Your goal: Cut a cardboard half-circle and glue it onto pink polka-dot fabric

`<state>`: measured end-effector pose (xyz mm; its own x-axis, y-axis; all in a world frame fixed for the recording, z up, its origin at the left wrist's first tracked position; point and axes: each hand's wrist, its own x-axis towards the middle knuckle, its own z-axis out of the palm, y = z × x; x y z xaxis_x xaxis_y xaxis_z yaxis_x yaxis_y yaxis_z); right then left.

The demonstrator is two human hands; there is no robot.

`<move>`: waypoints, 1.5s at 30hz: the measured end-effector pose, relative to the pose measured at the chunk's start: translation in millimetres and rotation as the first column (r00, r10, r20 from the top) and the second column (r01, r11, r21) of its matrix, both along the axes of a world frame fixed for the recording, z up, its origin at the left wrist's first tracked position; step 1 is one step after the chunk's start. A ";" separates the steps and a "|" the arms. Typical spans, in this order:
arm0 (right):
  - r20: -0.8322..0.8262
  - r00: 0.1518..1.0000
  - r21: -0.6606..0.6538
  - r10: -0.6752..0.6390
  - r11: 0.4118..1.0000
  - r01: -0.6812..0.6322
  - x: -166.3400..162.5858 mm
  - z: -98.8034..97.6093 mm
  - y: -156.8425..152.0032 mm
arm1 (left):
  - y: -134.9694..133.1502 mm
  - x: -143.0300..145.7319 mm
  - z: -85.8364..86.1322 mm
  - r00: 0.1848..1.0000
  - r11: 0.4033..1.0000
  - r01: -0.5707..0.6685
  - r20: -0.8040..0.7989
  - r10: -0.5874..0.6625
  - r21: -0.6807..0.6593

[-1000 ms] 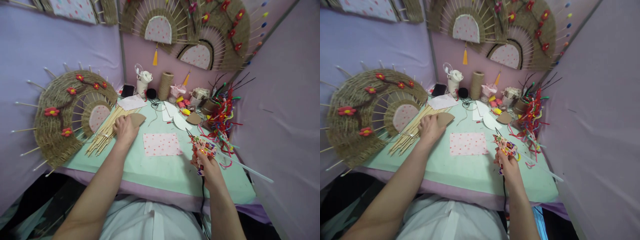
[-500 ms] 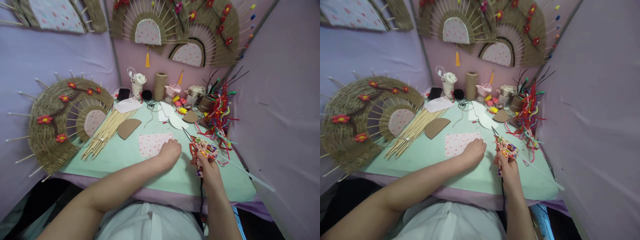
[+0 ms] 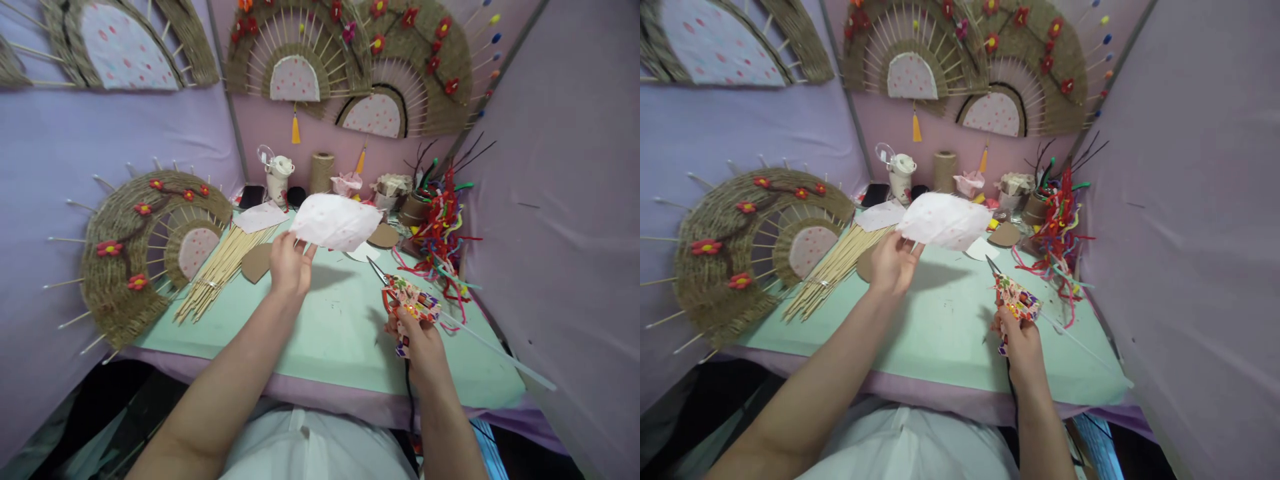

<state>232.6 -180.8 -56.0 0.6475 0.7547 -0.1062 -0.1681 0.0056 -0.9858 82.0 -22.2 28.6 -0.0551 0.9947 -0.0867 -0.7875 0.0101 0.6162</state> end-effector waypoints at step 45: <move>-0.006 0.988 -0.048 0.153 0.987 -0.153 -20.4 -2.4 2.7 | -24.6 -70.2 -79.6 -0.211 0.494 0.869 -0.921 0.328 -0.023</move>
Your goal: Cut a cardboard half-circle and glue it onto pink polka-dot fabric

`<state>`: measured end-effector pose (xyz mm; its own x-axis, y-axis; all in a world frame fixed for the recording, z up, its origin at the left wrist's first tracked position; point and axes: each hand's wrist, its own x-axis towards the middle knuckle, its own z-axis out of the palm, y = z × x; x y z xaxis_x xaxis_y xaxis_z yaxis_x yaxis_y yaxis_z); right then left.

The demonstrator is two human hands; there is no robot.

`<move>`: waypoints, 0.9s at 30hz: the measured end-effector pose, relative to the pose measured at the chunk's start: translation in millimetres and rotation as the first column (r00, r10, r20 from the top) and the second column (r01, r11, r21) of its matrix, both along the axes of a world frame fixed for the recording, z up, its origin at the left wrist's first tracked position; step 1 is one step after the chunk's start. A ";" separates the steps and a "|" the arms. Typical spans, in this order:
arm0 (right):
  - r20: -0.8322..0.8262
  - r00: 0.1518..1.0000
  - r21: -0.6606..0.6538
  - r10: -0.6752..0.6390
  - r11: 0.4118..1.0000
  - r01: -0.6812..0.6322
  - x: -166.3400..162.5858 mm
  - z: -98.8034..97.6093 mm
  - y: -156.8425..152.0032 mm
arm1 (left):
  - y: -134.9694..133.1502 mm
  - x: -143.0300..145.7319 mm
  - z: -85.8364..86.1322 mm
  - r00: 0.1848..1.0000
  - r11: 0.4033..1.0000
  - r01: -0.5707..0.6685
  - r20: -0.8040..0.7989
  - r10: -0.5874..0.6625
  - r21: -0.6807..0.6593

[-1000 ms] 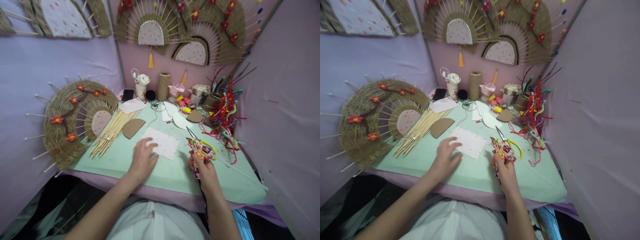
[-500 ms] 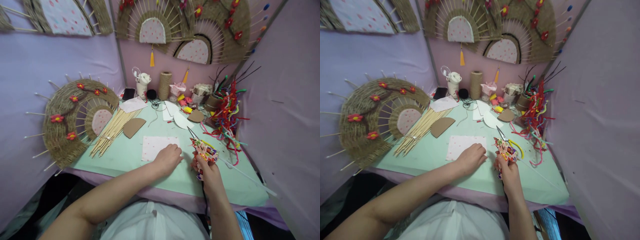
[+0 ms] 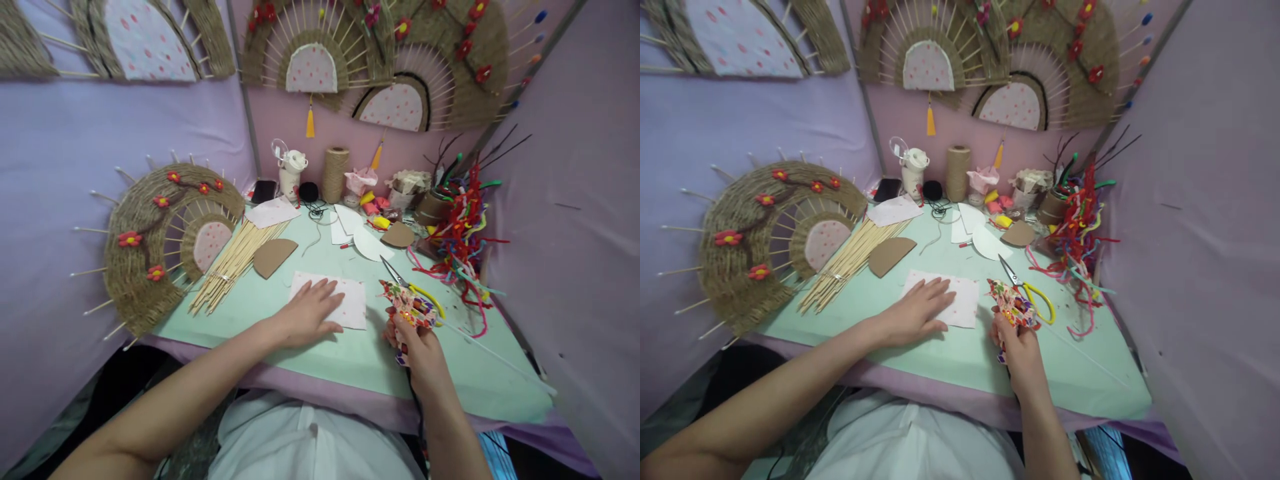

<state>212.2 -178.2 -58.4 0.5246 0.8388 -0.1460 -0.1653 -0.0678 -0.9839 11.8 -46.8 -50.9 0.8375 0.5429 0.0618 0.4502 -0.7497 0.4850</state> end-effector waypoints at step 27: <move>0.139 0.980 -0.052 0.142 0.989 -0.136 -11.9 9.5 -10.8 | 13.1 -14.0 36.4 0.425 0.495 0.432 0.654 0.625 -0.754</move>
